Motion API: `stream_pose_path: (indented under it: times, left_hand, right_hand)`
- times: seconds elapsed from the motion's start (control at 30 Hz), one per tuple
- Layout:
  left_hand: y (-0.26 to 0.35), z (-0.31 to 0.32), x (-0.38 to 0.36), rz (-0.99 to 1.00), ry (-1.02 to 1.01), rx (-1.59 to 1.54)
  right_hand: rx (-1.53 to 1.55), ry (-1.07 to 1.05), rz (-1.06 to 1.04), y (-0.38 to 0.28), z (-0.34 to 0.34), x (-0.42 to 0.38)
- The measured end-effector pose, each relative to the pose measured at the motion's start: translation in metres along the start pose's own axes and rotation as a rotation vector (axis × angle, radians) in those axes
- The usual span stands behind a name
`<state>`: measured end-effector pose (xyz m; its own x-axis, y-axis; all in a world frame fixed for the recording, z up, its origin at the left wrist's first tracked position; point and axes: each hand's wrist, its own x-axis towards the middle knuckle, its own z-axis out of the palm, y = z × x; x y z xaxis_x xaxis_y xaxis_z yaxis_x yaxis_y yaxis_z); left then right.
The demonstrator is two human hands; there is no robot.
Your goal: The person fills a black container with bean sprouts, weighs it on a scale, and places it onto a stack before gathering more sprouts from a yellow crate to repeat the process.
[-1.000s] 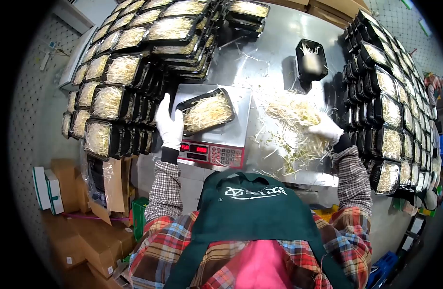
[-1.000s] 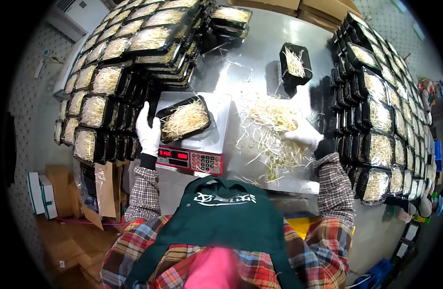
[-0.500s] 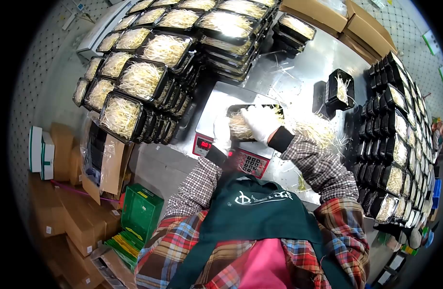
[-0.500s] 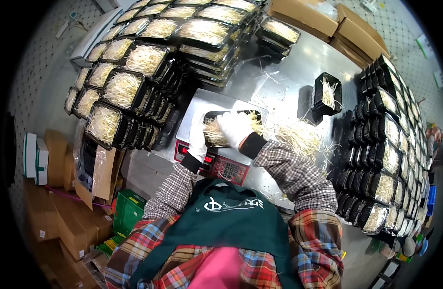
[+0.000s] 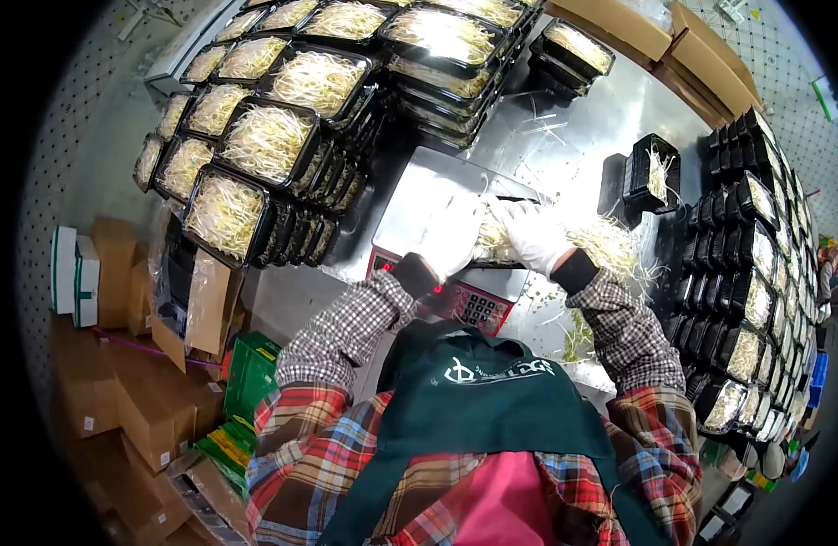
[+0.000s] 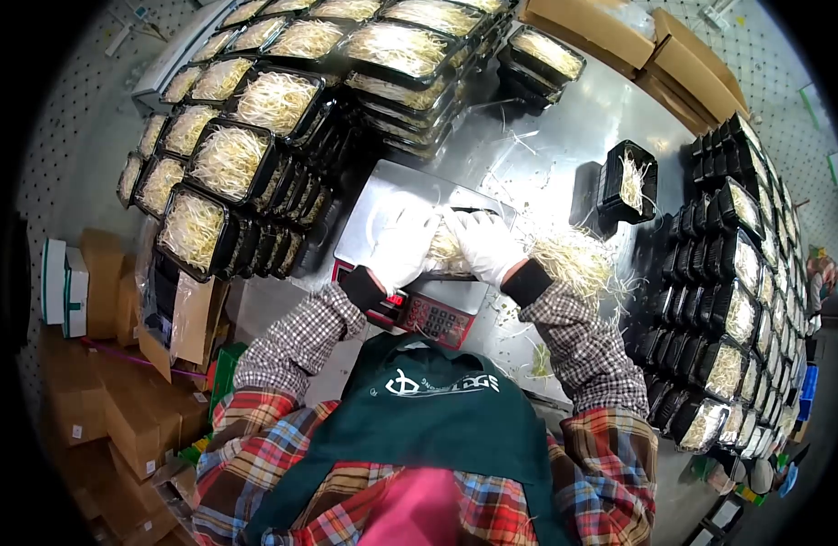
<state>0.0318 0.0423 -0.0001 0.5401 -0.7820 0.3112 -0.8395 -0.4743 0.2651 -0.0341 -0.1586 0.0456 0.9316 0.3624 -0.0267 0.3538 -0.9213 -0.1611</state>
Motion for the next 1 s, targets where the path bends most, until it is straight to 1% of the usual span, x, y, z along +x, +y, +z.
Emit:
stream_pose_path:
  times: [0.07,0.1,0.13,0.17,0.2,0.23,0.27,0.3,0.37,0.4,0.43,0.47,0.5,0.53,0.57,0.63,0.67,0.73,0.77,0.87,0.9,1.0]
  left_hand:
    - [-0.008,0.008,0.006,0.002,-0.079,0.013]
    - [-0.005,-0.011,0.011,-0.033,-0.194,-0.094]
    - [-0.003,-0.036,0.014,0.021,-0.166,-0.124]
    - [-0.002,-0.063,0.016,0.074,-0.137,-0.154]
    - [-0.003,-0.083,0.012,0.122,-0.110,-0.186]
    - [-0.010,-0.093,0.010,0.063,-0.169,-0.360]
    - [-0.024,-0.095,0.003,0.063,-0.181,-0.408]
    - [-0.044,-0.087,0.000,0.027,-0.198,-0.628]
    - [-0.063,-0.103,-0.020,-0.108,-0.108,-0.805]
    - [-0.066,-0.109,-0.022,-0.249,-0.088,-0.965]
    - [-0.062,-0.112,-0.015,-0.387,-0.043,-1.000]
    - [-0.054,-0.108,-0.004,-0.520,0.006,-1.033]
    - [-0.044,-0.098,0.000,-0.421,0.059,-0.821]
    - [-0.042,-0.072,0.007,-0.421,0.091,-0.663]
    - [-0.039,-0.045,0.014,-0.428,0.122,-0.503]
    - [0.013,-0.050,0.018,-0.419,0.079,-0.487]
    - [0.029,-0.047,0.017,-0.393,0.059,-0.557]
    - [0.037,-0.026,0.007,-0.162,0.162,-0.256]
    - [0.039,-0.024,0.003,-0.181,0.060,-0.335]
    - [0.043,-0.028,0.005,-0.206,-0.044,-0.228]
    - [0.042,-0.026,0.007,-0.219,-0.062,-0.232]
    - [0.040,-0.019,0.006,-0.203,-0.053,-0.216]
  right_hand:
    - [0.073,-0.101,-0.015,0.007,-0.009,0.003]
    - [0.119,-0.131,-0.030,0.011,-0.012,0.002]
    - [0.162,-0.160,-0.043,0.015,-0.017,0.000]
    - [0.202,-0.069,-0.141,0.020,-0.023,-0.004]
    - [0.250,-0.047,-0.136,0.023,-0.033,-0.010]
    - [0.299,-0.026,-0.133,0.023,-0.045,-0.016]
    - [0.350,-0.003,-0.131,0.024,-0.057,-0.020]
    - [0.305,0.049,-0.113,0.021,-0.069,-0.026]
    - [0.331,0.074,-0.093,0.019,-0.075,-0.029]
    - [0.320,0.095,-0.095,0.013,-0.077,-0.026]
    - [0.327,0.082,-0.048,0.006,-0.076,-0.021]
    - [0.299,0.128,-0.039,-0.005,-0.074,-0.012]
    - [0.281,0.178,-0.057,-0.018,-0.069,-0.003]
    - [0.258,0.230,-0.072,-0.026,-0.063,0.005]
    - [0.211,0.329,-0.135,-0.025,-0.040,0.014]
    - [0.184,0.257,-0.083,-0.021,-0.015,0.020]
    - [-0.040,0.263,-0.069,-0.023,-0.012,0.016]
    - [-0.159,0.212,-0.027,-0.007,-0.005,0.004]
    - [-0.221,0.183,-0.002,0.001,-0.001,-0.004]
    - [-0.258,0.147,0.133,0.003,-0.005,-0.021]
    - [-0.153,0.077,0.191,0.001,-0.013,-0.025]
    - [-0.249,0.207,0.123,0.009,-0.032,-0.043]
